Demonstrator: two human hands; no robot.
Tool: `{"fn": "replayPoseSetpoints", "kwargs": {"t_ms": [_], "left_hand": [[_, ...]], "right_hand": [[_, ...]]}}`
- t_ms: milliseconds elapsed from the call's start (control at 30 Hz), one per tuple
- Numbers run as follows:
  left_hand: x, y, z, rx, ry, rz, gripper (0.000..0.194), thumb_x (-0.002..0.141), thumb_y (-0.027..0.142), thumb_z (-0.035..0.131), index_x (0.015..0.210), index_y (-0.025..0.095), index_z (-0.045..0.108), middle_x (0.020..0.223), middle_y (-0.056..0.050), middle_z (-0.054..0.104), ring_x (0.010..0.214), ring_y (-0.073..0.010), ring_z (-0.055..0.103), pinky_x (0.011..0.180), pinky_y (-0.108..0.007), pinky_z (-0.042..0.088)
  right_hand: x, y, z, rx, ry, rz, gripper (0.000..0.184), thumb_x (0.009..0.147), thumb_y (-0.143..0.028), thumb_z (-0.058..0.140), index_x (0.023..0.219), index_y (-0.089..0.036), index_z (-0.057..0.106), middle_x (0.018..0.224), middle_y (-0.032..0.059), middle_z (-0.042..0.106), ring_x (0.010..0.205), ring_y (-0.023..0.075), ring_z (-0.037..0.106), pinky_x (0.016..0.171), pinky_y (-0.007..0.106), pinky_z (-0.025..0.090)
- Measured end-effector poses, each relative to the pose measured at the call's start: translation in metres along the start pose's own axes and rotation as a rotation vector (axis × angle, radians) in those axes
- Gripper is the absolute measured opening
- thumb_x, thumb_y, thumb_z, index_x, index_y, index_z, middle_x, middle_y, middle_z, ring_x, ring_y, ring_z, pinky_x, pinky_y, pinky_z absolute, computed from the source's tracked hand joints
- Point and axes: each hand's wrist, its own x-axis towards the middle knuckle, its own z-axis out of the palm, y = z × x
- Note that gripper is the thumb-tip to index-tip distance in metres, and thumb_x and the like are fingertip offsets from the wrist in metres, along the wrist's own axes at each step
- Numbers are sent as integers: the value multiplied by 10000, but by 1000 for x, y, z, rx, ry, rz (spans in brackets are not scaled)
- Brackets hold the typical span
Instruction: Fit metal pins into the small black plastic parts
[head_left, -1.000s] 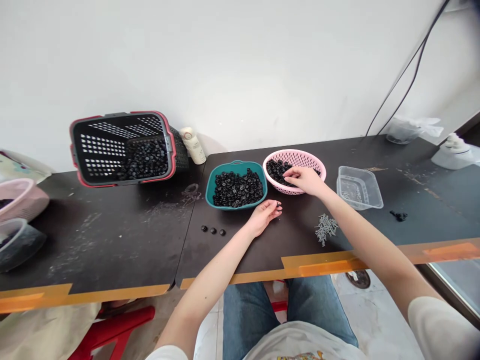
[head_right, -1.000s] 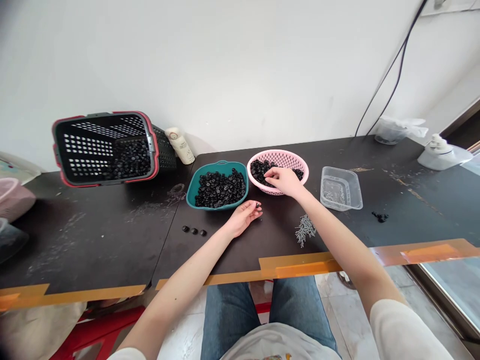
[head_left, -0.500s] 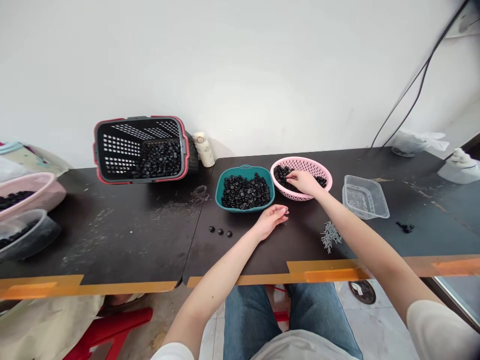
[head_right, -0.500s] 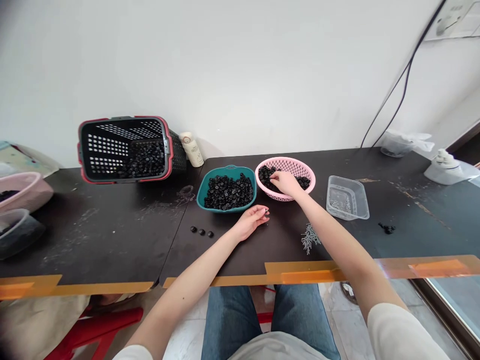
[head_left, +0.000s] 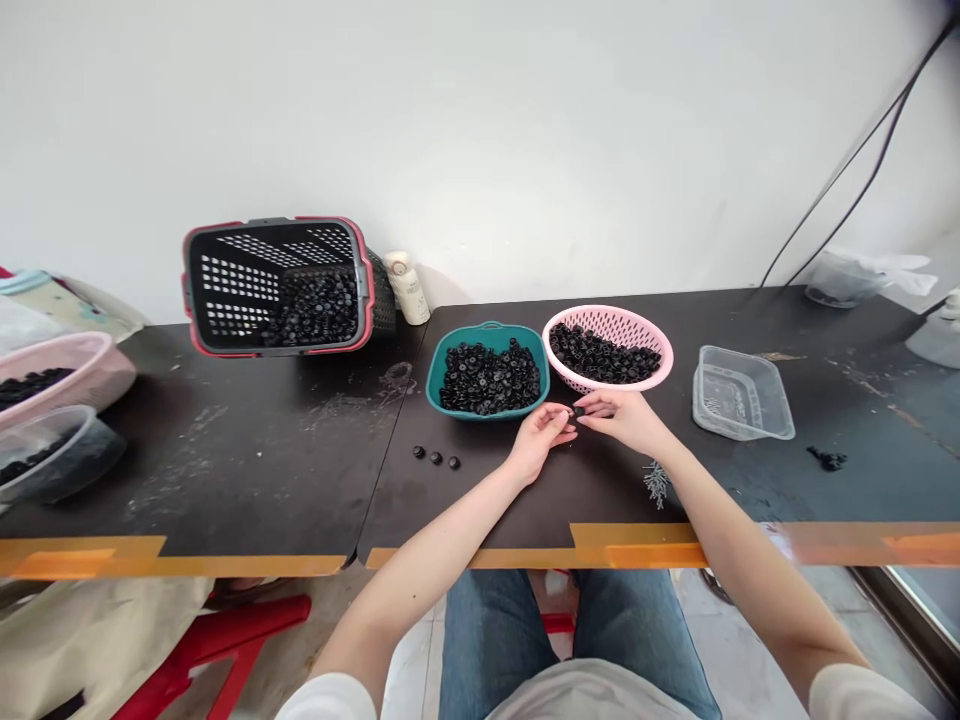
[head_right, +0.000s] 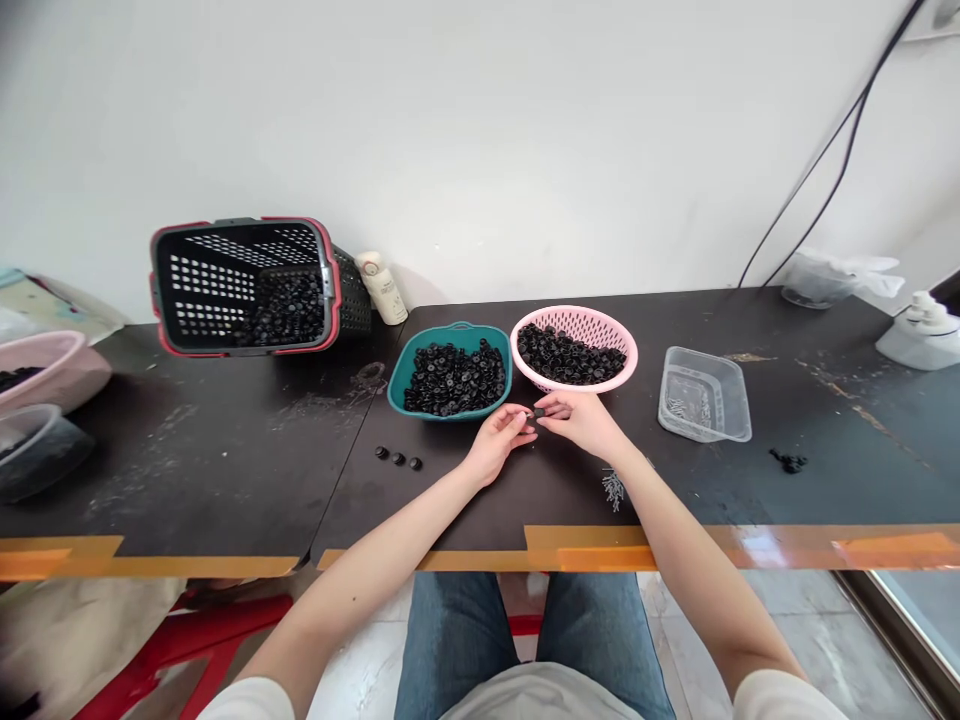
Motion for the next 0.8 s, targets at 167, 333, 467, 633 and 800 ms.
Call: {"fn": "replayPoseSetpoints", "kwargs": {"t_ms": [167, 333, 467, 633, 800], "left_hand": [[-2, 0, 5, 46, 45, 23, 316, 720, 373, 745, 914, 158, 616, 915, -26, 598, 844, -142, 609, 802, -327, 533], [-3, 1, 7, 16, 81, 23, 330, 688, 347, 772, 904, 150, 620, 893, -27, 627, 821, -136, 616, 806, -330, 531], [-3, 1, 7, 1, 86, 9, 346, 645, 333, 805, 870, 135, 632, 834, -18, 639, 787, -127, 622, 798, -319, 529], [-2, 0, 6, -20, 88, -9, 351, 632, 315, 818, 865, 126, 635, 764, -9, 654, 701, -99, 628, 763, -276, 526], [-2, 1, 6, -39, 96, -19, 350, 636, 331, 816, 860, 127, 640, 756, -11, 665, 689, -97, 635, 766, -272, 525]], "right_hand": [[-1, -1, 3, -2, -47, -105, 254, 788, -313, 650, 1003, -190, 709, 960, 69, 699, 805, 202, 687, 806, 381, 580], [-3, 2, 4, 21, -25, -102, 326, 784, -333, 673, 1083, -201, 677, 984, 66, 701, 847, 209, 683, 837, 398, 570], [-3, 2, 6, 7, 31, -100, 269, 748, -339, 714, 963, -179, 695, 896, 61, 712, 825, 218, 686, 832, 404, 571], [-4, -2, 6, 4, 46, -164, 220, 768, -336, 700, 934, -194, 719, 922, 65, 706, 816, 222, 684, 806, 398, 578], [-4, 1, 7, 49, 54, -168, 245, 764, -333, 711, 972, -205, 727, 947, 65, 696, 824, 220, 683, 809, 395, 583]]}}
